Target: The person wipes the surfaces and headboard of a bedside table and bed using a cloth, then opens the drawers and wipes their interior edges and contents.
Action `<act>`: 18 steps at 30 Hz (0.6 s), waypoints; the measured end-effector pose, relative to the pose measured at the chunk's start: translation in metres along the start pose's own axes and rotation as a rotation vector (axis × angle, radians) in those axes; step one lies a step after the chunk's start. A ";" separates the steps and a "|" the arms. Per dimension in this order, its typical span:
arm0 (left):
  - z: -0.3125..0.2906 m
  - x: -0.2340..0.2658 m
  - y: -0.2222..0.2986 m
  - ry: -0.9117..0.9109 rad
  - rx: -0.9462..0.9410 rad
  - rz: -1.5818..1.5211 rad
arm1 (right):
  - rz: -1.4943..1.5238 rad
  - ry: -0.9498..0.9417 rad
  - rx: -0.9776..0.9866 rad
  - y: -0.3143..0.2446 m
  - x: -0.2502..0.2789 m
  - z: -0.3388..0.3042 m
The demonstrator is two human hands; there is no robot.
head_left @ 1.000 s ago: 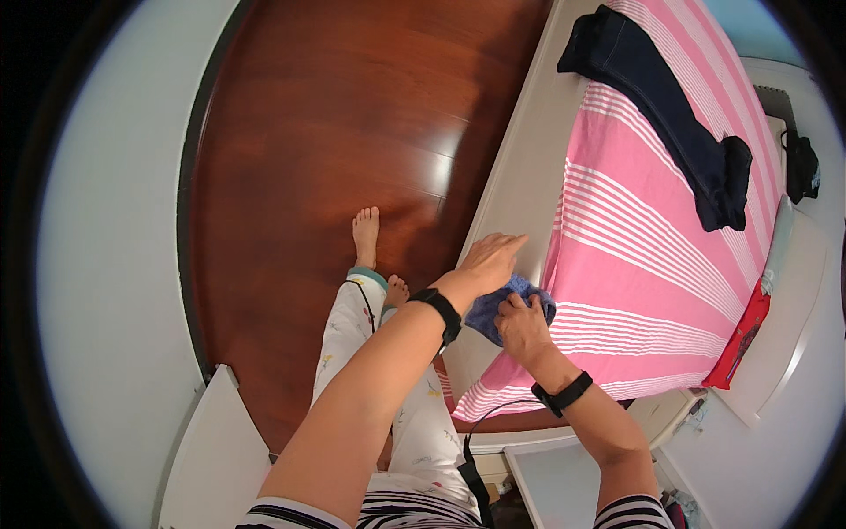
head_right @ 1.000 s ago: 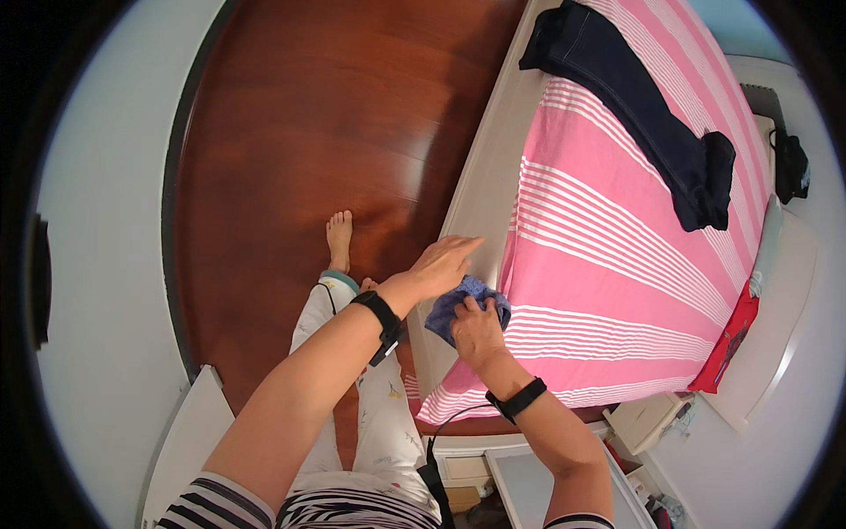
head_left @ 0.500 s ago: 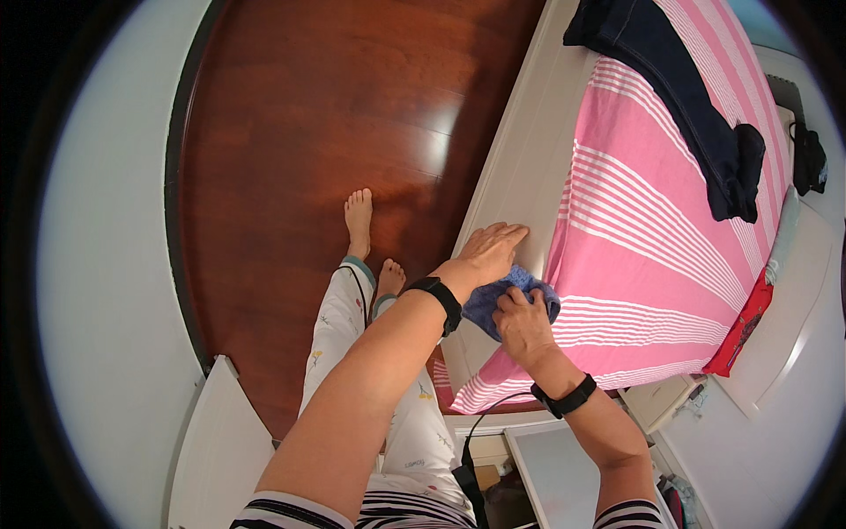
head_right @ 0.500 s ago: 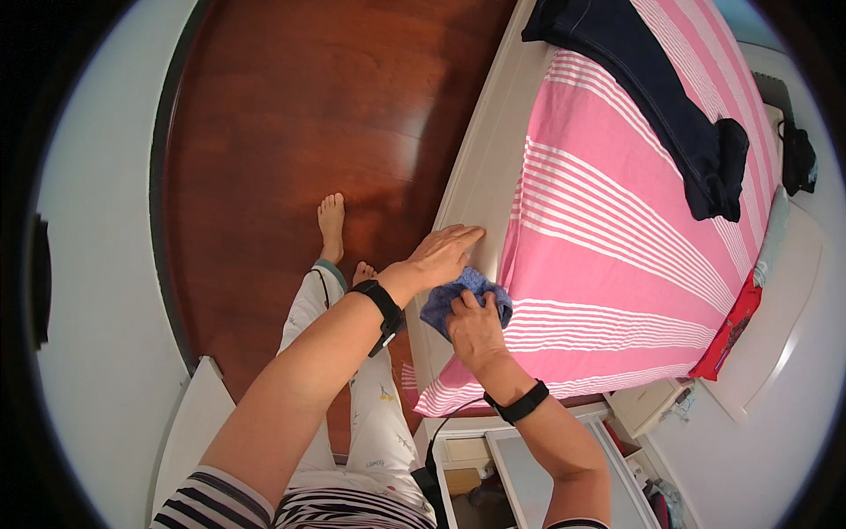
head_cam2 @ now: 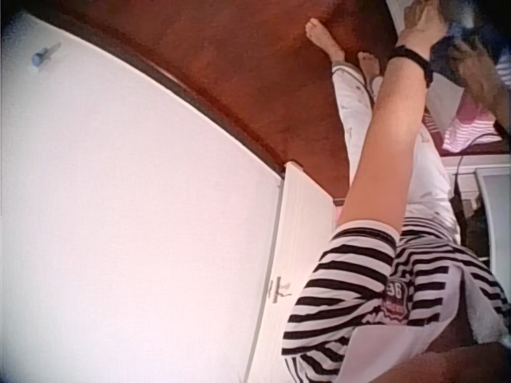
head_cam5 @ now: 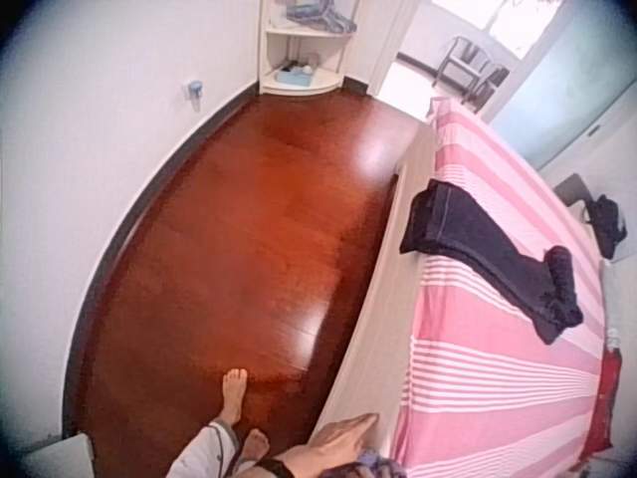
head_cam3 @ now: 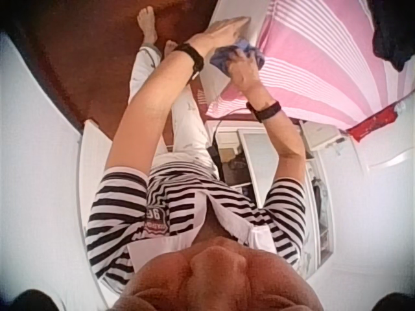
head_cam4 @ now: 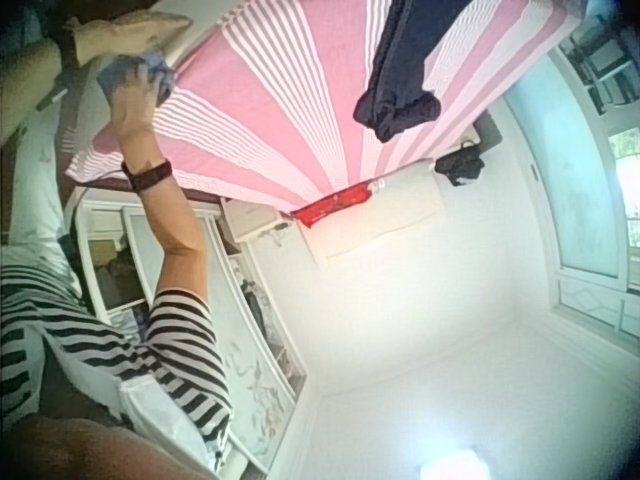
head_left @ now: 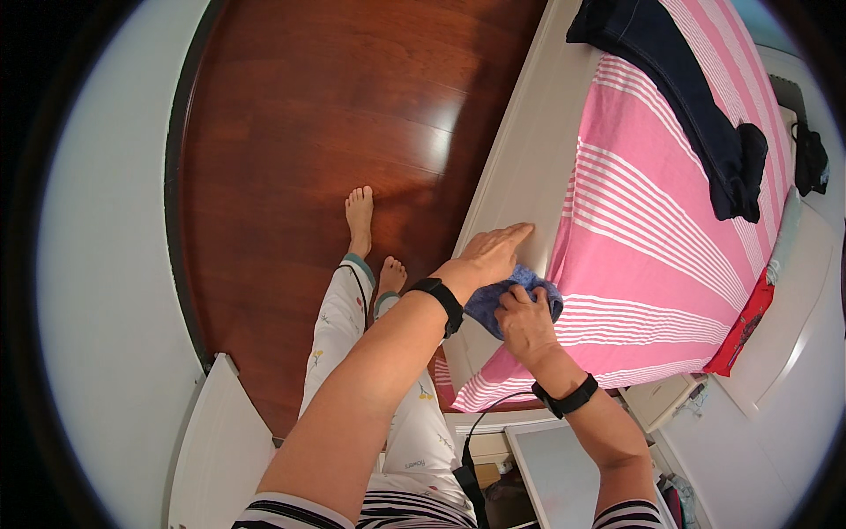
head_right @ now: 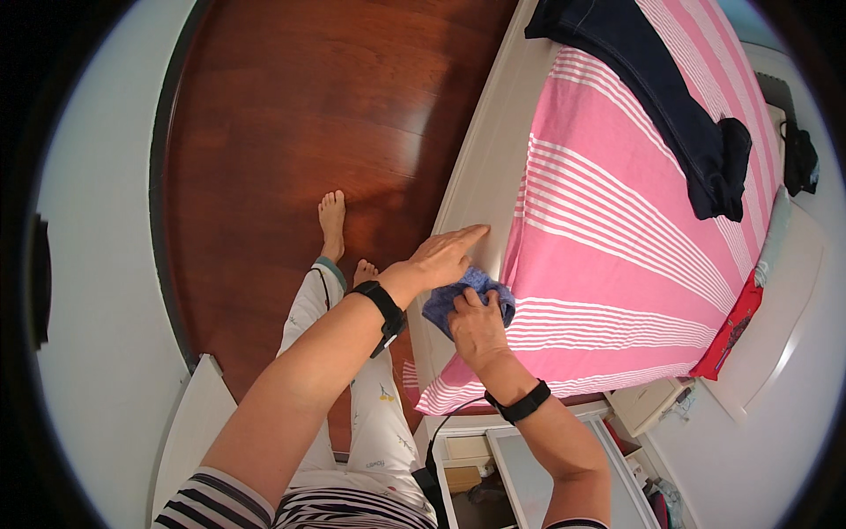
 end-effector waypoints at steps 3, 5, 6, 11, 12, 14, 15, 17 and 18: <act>-0.001 0.002 0.001 -0.065 0.017 0.083 | -0.010 0.047 -0.001 0.001 0.004 -0.001; -0.005 -0.002 -0.002 -0.117 0.010 0.182 | -0.013 0.000 -0.012 0.001 0.000 0.000; -0.011 -0.003 -0.001 -0.039 -0.054 0.247 | -0.014 -0.046 -0.024 0.001 -0.003 0.001; -0.013 0.016 -0.013 0.149 0.093 0.018 | -0.070 -0.109 -0.017 -0.008 -0.003 0.010; -0.020 0.028 -0.018 0.278 0.112 -0.015 | -0.074 -0.199 -0.029 -0.009 -0.004 0.014; -0.039 0.046 -0.027 0.411 0.133 -0.046 | -0.159 -0.222 0.001 -0.017 -0.018 0.023; -0.047 0.051 -0.032 0.413 0.158 -0.070 | -0.244 -0.245 0.027 -0.019 -0.029 0.029; -0.067 0.060 -0.043 0.421 0.207 -0.116 | -0.259 -0.281 0.052 -0.015 -0.041 0.042; -0.077 0.064 -0.052 0.437 0.219 -0.139 | -0.288 -0.325 0.064 -0.012 -0.050 0.053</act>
Point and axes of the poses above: each hand's wrist, its own z-axis towards the middle knuckle, its own x-axis out of the back of the hand, y = z × x, the point moved 6 cm from there along z, towards the middle knuckle, and after that the axes turned 13 degrees about -y, right-handed, at the moved point
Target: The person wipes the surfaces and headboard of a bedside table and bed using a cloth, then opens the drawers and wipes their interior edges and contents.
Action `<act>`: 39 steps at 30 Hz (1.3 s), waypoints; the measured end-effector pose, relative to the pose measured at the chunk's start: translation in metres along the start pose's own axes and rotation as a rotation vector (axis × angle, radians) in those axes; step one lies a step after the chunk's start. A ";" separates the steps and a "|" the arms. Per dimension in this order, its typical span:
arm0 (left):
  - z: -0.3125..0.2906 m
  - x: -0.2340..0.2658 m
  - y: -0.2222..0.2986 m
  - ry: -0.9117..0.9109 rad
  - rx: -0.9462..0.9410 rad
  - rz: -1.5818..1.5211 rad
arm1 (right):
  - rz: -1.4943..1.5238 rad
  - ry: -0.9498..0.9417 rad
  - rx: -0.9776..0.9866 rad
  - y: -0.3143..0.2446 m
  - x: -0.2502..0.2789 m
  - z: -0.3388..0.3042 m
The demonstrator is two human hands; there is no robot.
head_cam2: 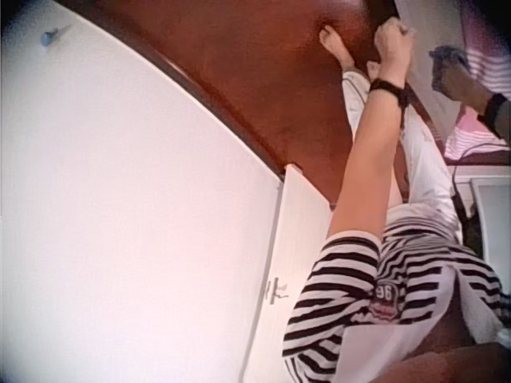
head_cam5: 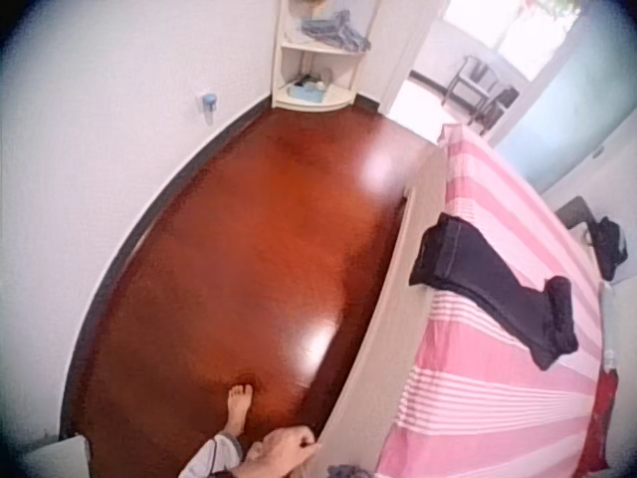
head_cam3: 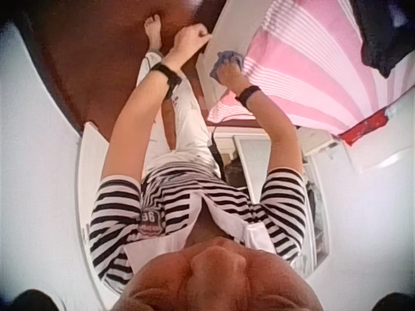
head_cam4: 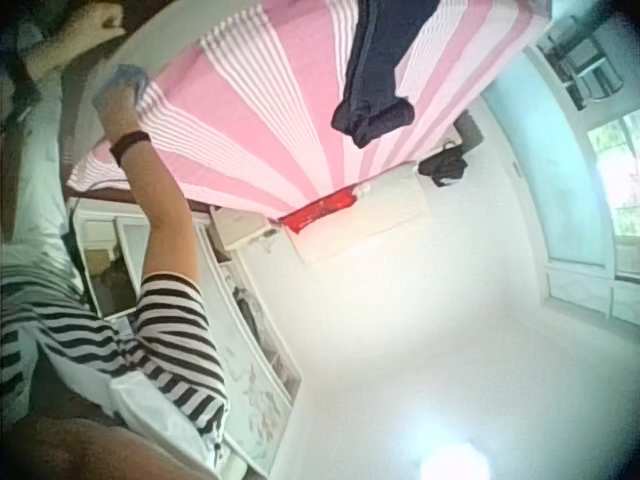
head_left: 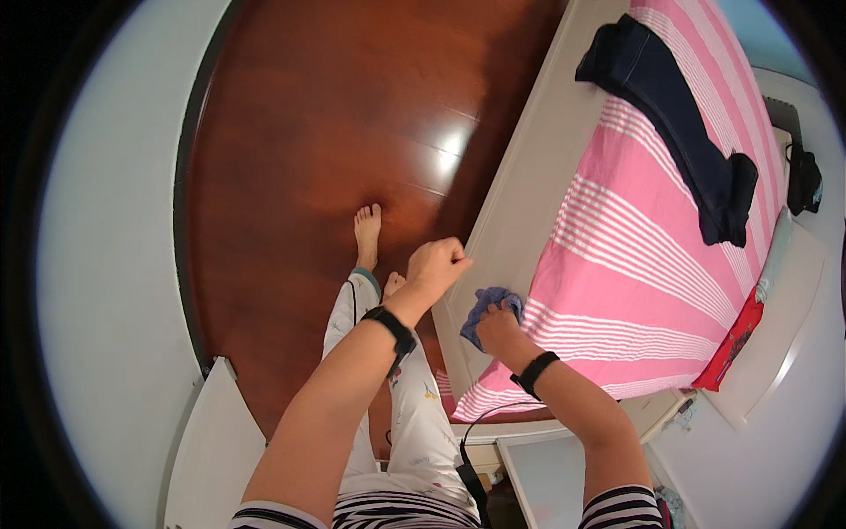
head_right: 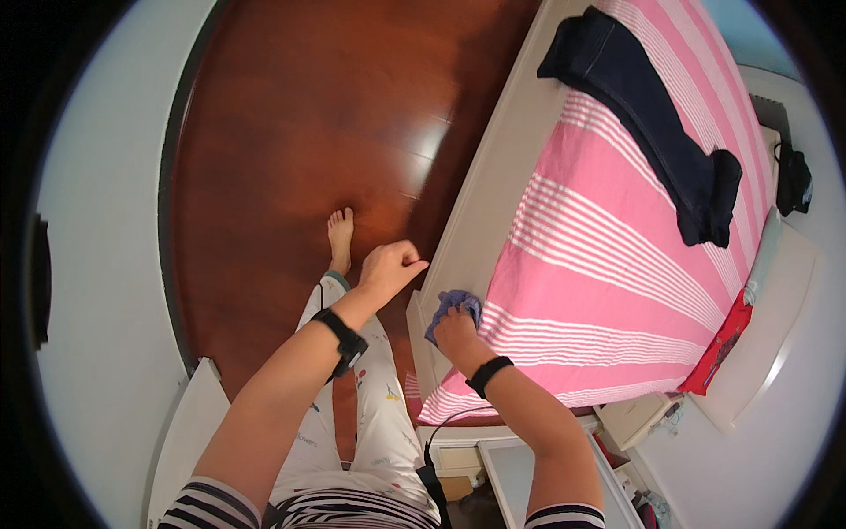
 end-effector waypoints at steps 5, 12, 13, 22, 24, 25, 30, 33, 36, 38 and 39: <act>-0.022 0.056 -0.032 0.134 0.002 -0.051 | -0.091 -0.231 -0.199 0.089 0.071 0.037; -0.014 0.135 0.009 0.301 -0.111 0.110 | -0.138 0.018 -0.600 0.247 0.181 0.036; -0.003 0.140 0.025 0.191 -0.115 0.171 | -0.029 0.069 -0.622 0.260 0.163 0.037; 0.025 0.227 0.055 0.226 -0.188 0.229 | 0.066 -0.385 -0.145 0.122 0.088 0.041; 0.039 0.239 0.067 0.233 -0.253 0.211 | 0.085 -0.445 -0.176 0.146 0.097 0.047; 0.047 0.243 0.070 0.228 -0.248 0.211 | 0.068 -0.404 -0.237 0.168 0.111 0.053; 0.092 0.250 0.088 0.145 -0.211 0.219 | 0.072 -0.398 -0.317 0.276 0.161 0.090; 0.123 0.256 0.098 0.136 -0.187 0.203 | 0.064 -0.262 -0.358 0.331 0.185 0.111; 0.157 0.267 0.116 0.043 -0.069 0.231 | 0.107 -0.312 -0.352 0.369 0.204 0.124; 0.180 0.272 0.126 0.075 -0.102 0.222 | -0.177 -0.453 -0.284 0.395 0.221 0.135; 0.188 0.276 0.130 0.108 -0.136 0.210 | -0.273 -0.506 -0.267 0.404 0.234 0.140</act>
Point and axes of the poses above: each hand's wrist, its own z-axis towards the middle knuckle, its own x-axis out of the back of the hand, y = z × x, the point moved 6 cm from there along z, towards the middle knuckle, and after that the axes turned 13 degrees about -y, right-handed, at the moved point
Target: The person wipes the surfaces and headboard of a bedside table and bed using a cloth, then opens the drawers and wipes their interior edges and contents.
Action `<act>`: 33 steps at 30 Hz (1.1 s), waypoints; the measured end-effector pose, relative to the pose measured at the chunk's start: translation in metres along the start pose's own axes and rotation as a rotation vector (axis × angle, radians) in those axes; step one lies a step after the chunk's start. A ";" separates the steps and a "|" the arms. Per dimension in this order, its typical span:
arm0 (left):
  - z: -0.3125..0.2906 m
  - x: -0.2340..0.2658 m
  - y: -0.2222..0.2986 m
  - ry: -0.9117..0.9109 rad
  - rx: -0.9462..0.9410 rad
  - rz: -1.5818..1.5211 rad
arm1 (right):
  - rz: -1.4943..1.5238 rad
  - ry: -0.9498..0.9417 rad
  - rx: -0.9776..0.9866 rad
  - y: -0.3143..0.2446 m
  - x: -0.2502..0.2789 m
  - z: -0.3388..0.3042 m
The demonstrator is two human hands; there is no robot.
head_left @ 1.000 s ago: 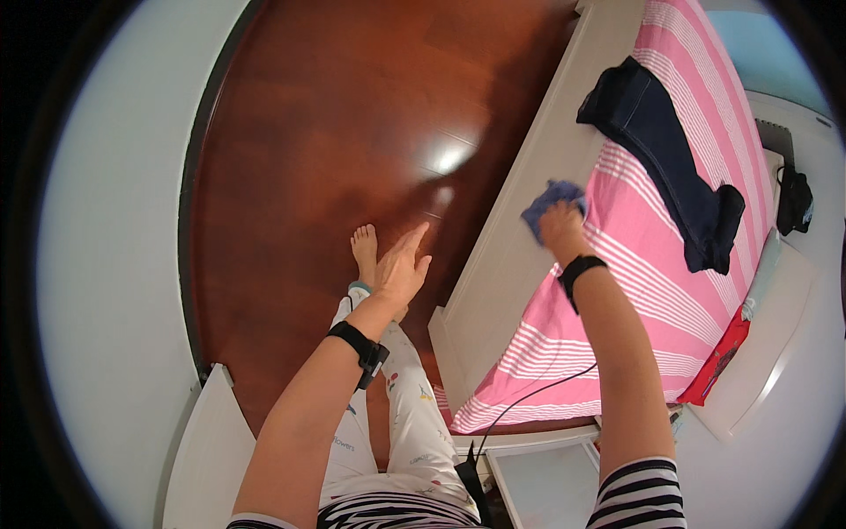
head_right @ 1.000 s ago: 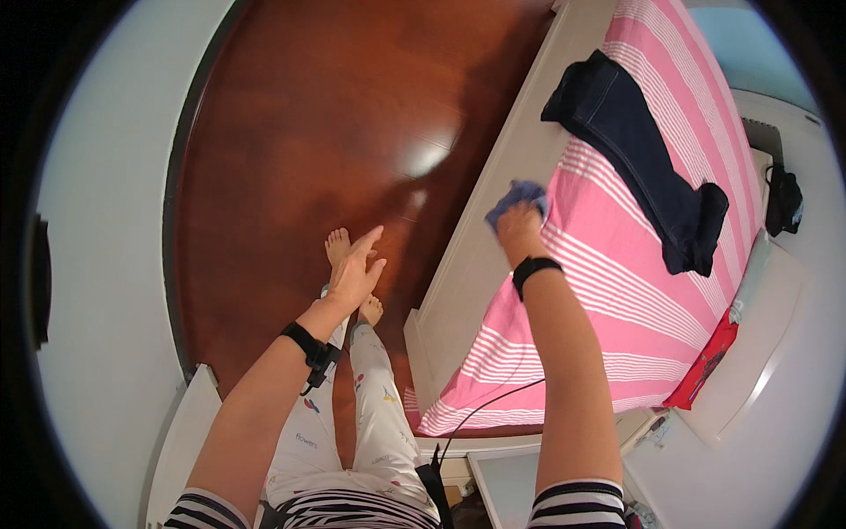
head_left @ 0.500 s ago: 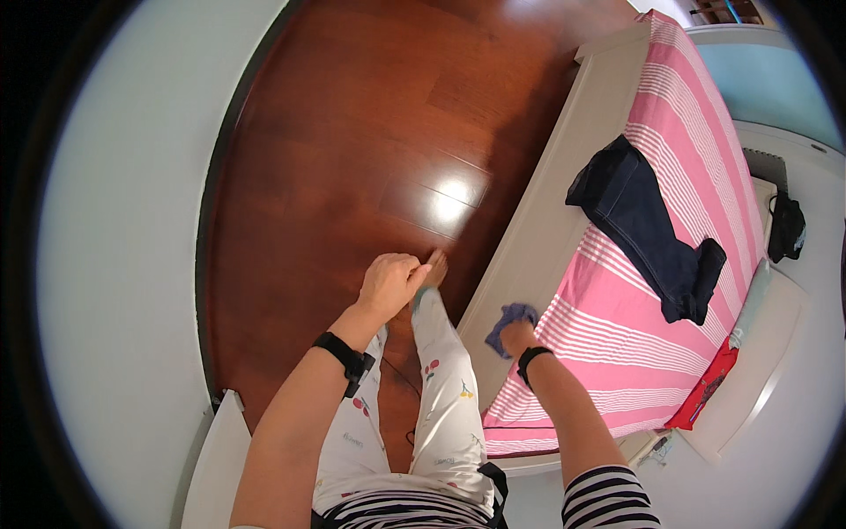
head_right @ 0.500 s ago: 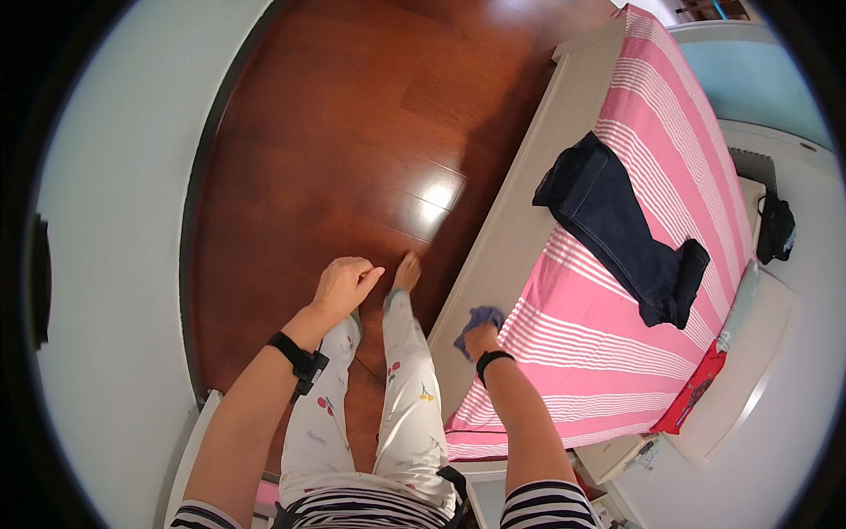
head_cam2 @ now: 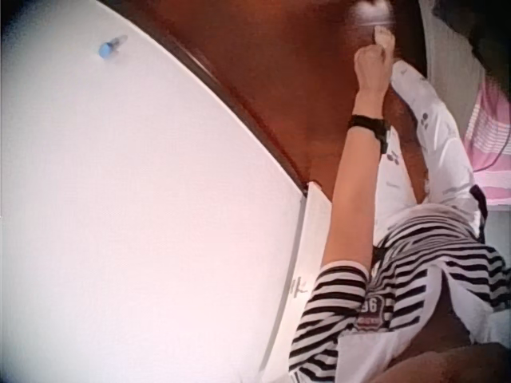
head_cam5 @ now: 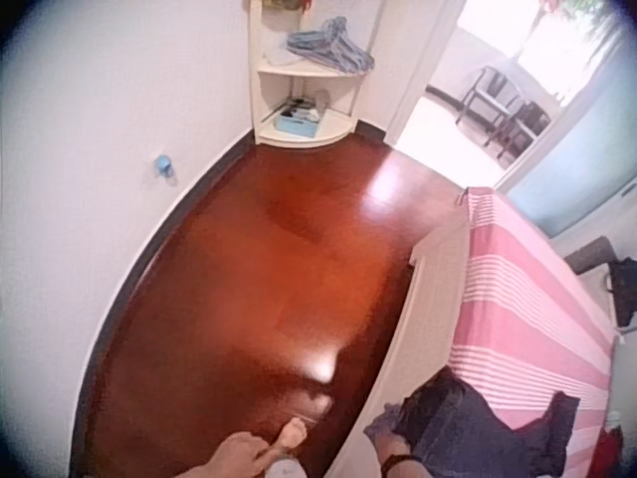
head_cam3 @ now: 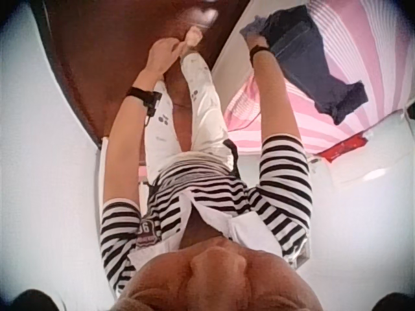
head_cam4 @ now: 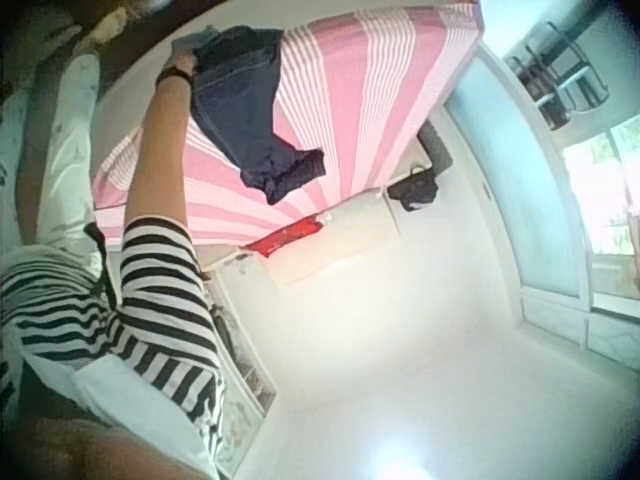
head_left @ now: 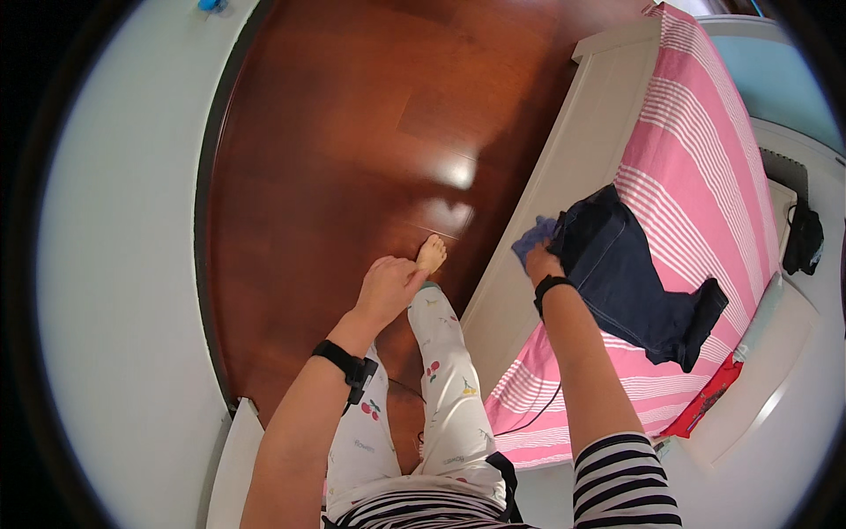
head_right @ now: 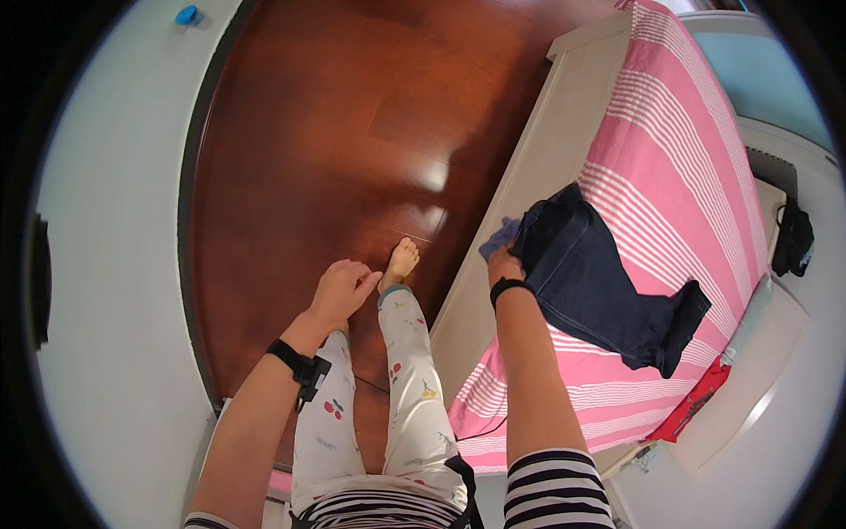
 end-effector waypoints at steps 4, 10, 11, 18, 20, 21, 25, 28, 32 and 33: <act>0.047 0.020 0.016 0.008 -0.047 -0.005 | 0.116 0.021 -0.126 0.070 0.043 0.009; 0.108 0.041 0.023 0.037 -0.073 -0.006 | 0.561 0.071 -0.241 0.148 0.058 0.019; 0.115 0.044 0.024 0.033 -0.101 0.025 | 0.523 0.015 -0.230 0.152 0.065 0.019; 0.143 0.003 -0.001 -0.041 -0.175 -0.022 | 0.342 -0.084 -0.179 0.037 0.022 0.063; 0.137 -0.006 -0.016 -0.043 -0.170 -0.017 | 0.309 -0.156 0.030 -0.042 0.008 0.058; 0.138 -0.010 -0.015 -0.023 -0.201 -0.034 | 0.286 -0.165 0.081 -0.071 -0.014 0.059; 0.142 -0.019 -0.027 -0.166 -0.114 -0.027 | 0.284 -0.231 0.289 -0.151 -0.047 0.045; 0.155 -0.020 -0.029 -0.192 -0.094 -0.015 | 0.278 -0.257 0.295 -0.138 -0.051 0.063; 0.175 -0.006 -0.038 -0.118 -0.073 -0.067 | 0.131 -0.142 0.046 -0.039 0.002 0.097; 0.182 -0.003 -0.040 -0.103 -0.049 -0.072 | 0.150 -0.106 -0.078 0.002 0.012 0.106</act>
Point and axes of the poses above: each hand's wrist, its own z-axis towards the middle knuckle, its own x-axis out of the back of the hand, y = z × x, the point moved 6 cm from there along z, towards the middle knuckle, and after that the axes turned 13 degrees about -y, right-handed, at the moved point
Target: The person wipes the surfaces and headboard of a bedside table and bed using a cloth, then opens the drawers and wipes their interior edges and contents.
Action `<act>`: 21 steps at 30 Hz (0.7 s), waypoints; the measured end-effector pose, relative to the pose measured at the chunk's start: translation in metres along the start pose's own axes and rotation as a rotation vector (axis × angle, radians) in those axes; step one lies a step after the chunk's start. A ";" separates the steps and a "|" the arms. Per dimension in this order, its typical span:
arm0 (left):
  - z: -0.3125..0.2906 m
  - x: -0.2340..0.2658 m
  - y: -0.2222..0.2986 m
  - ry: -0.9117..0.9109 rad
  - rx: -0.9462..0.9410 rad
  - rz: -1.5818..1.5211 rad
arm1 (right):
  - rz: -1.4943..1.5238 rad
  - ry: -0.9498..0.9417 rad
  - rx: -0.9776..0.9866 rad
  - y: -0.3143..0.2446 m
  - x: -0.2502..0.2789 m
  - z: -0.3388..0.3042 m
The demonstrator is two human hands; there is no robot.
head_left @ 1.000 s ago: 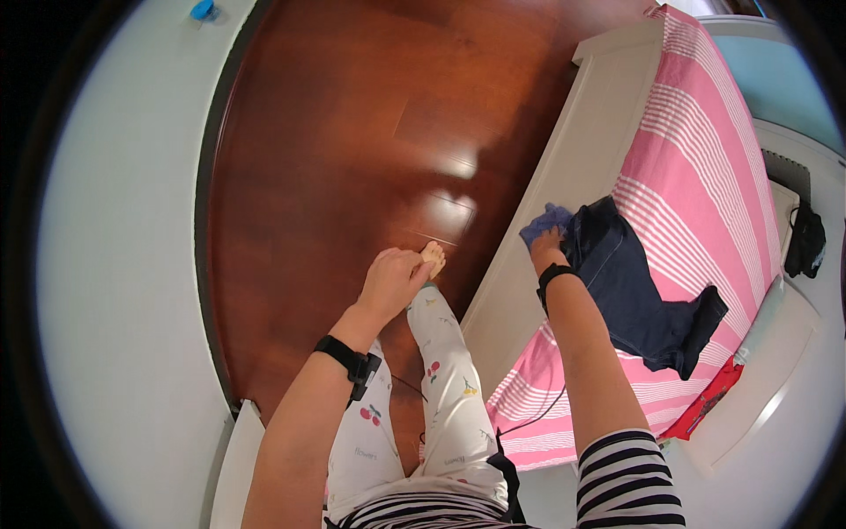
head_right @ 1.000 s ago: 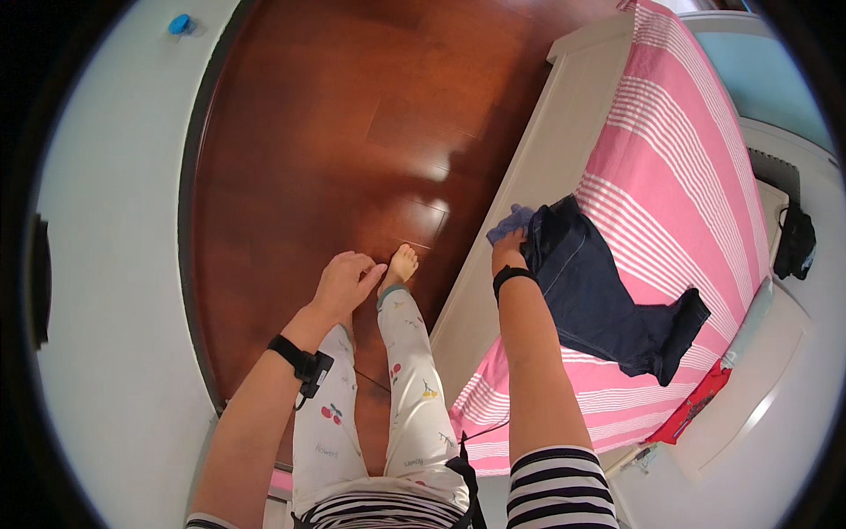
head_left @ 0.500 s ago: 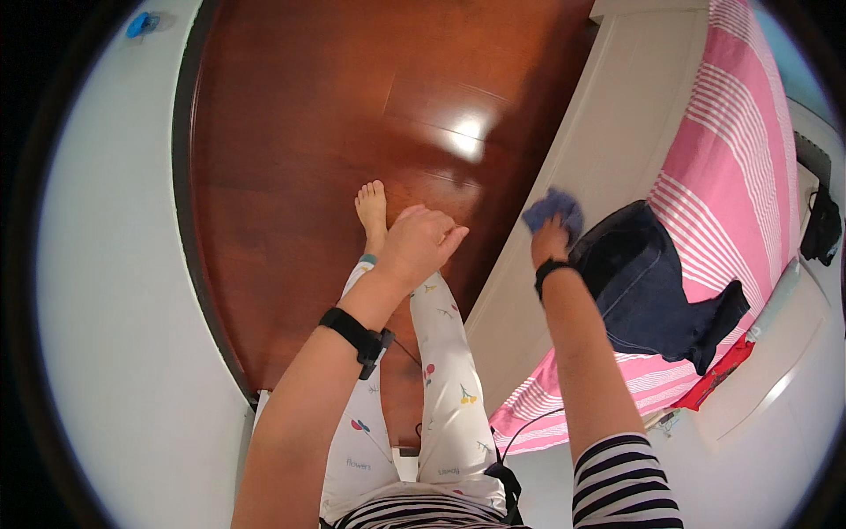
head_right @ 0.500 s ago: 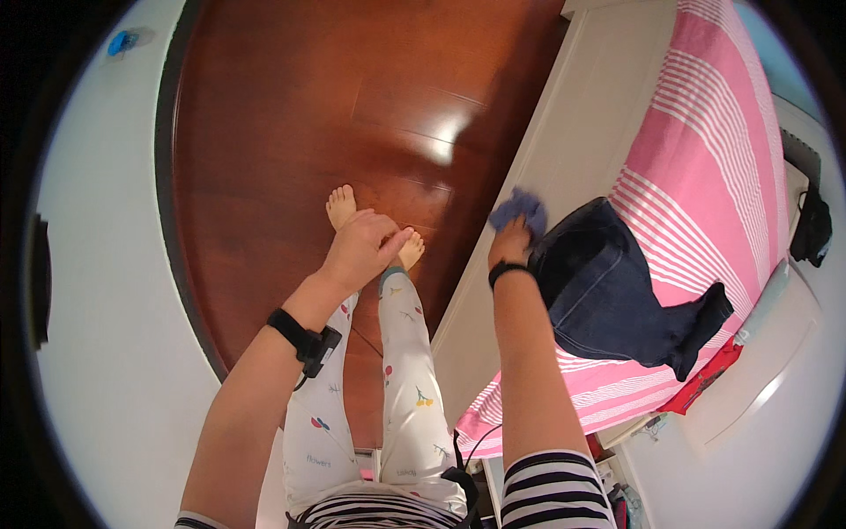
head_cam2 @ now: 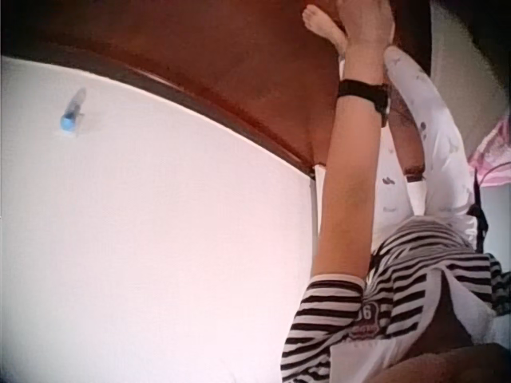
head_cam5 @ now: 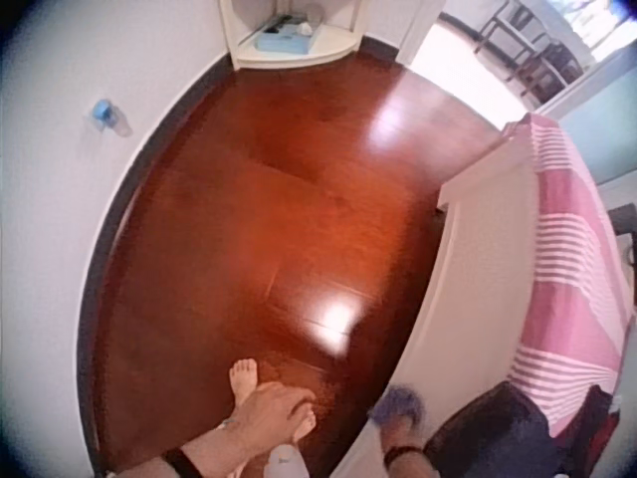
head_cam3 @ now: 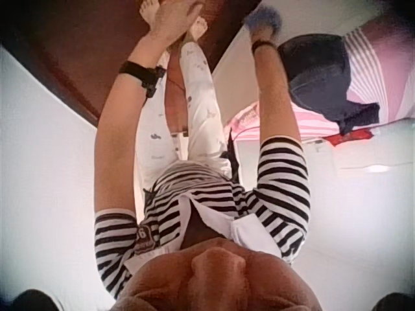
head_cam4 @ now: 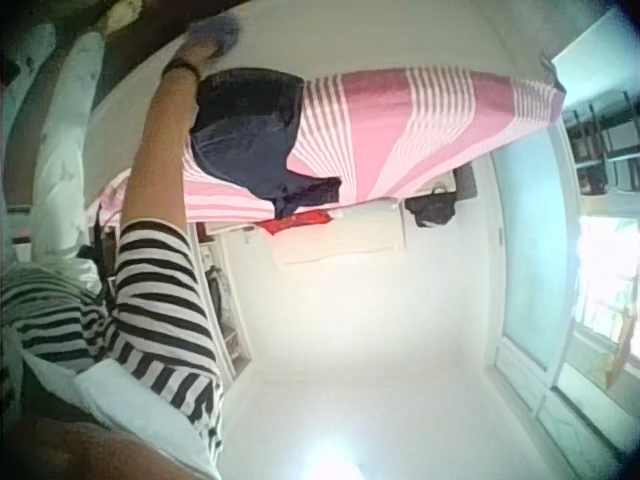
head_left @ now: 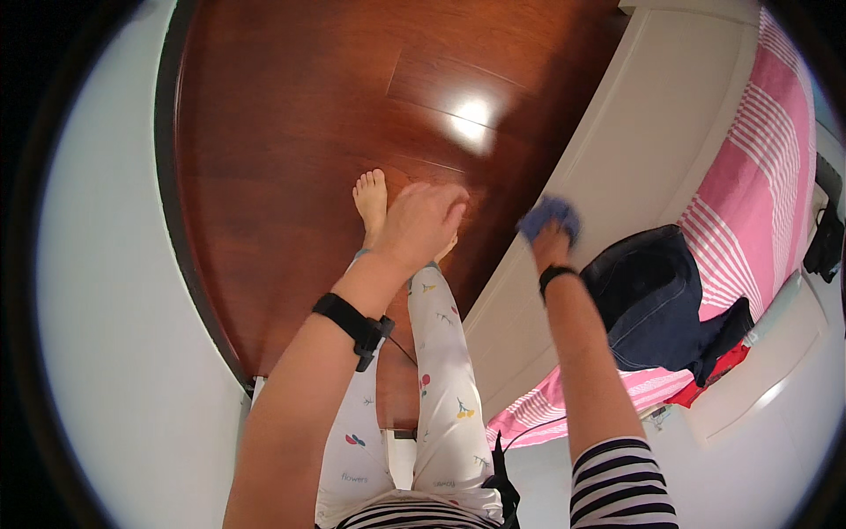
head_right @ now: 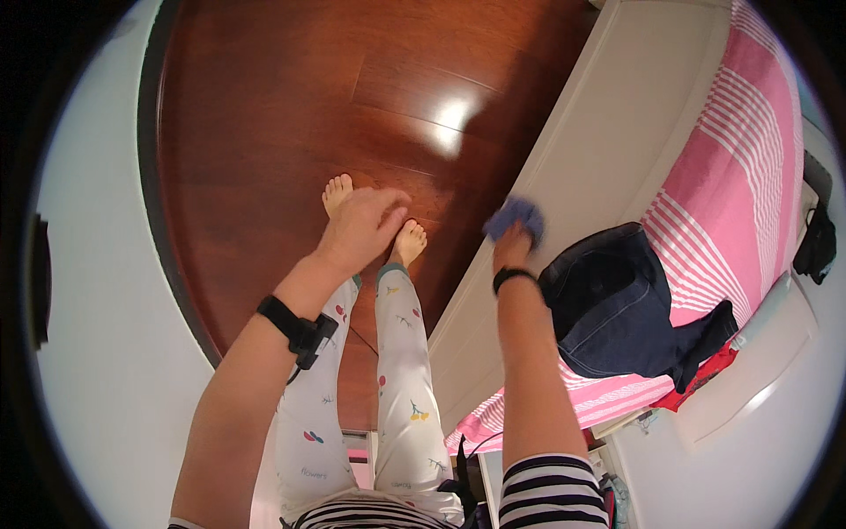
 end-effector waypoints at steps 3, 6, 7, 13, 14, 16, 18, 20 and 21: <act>0.004 0.018 -0.025 -0.015 0.111 0.145 | 0.001 0.173 -0.226 0.071 0.085 -0.026; 0.016 0.018 -0.034 -0.005 0.131 0.081 | -0.034 0.235 -0.305 0.088 0.082 0.002; 0.018 0.021 -0.038 0.047 0.098 0.088 | -0.066 0.226 -0.264 0.069 0.086 -0.012; 0.013 0.005 -0.040 -0.046 0.135 0.085 | 0.015 -0.027 0.168 -0.081 0.015 0.004; 0.017 -0.001 -0.035 -0.056 0.126 0.092 | 0.031 -0.004 0.177 -0.098 -0.016 0.009; 0.017 -0.002 -0.033 -0.053 0.118 0.076 | 0.056 0.036 0.196 -0.113 -0.029 0.014; 0.016 -0.004 -0.033 -0.048 0.109 0.058 | 0.059 -0.080 0.261 -0.119 -0.038 0.021; 0.016 -0.008 -0.038 -0.114 0.178 -0.103 | 0.066 -0.187 0.329 -0.121 -0.037 0.022; 0.019 -0.009 -0.035 -0.110 0.168 -0.107 | 0.067 -0.248 0.356 -0.116 -0.042 0.023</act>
Point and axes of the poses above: each hand's wrist, its own z-axis towards the middle knuckle, its own x-axis out of the back of the hand, y = z × x, the point moved 6 cm from there along z, towards the middle knuckle, and after that the axes turned 13 degrees about -y, right-handed, at the moved point
